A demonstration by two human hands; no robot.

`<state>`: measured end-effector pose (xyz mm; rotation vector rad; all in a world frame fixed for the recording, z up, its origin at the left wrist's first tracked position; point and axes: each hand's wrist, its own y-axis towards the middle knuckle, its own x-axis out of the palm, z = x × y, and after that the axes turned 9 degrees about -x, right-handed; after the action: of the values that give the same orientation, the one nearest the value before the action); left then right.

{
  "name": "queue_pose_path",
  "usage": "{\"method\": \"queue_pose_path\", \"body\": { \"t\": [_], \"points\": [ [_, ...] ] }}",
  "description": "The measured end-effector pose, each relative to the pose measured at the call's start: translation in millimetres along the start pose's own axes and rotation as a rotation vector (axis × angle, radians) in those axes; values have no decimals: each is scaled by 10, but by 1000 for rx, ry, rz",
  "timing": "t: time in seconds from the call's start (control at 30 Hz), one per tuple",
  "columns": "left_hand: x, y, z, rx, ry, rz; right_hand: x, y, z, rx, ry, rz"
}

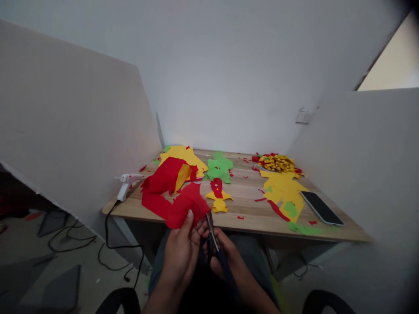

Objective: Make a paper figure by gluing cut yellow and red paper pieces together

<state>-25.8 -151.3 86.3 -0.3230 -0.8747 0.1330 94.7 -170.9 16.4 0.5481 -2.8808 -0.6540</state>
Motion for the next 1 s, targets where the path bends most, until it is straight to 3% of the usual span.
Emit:
{"method": "queue_pose_path", "body": {
  "t": [0.1,0.47,0.7,0.9,1.0],
  "points": [
    [12,-3,5,-16,-1,6,39,18,-4,-9,26,-15],
    [-23,-5,26,31,56,-37,86,90,-30,88,-5,116],
    [-53,29,96,0,93,-120,95,113,-25,185,-17,169],
    [-113,35,159,-54,137,-144,80,88,-73,68,-132,180],
    [-124,-5,178,-63,195,-129,74,84,-112,98,-138,134]
  ]
}}
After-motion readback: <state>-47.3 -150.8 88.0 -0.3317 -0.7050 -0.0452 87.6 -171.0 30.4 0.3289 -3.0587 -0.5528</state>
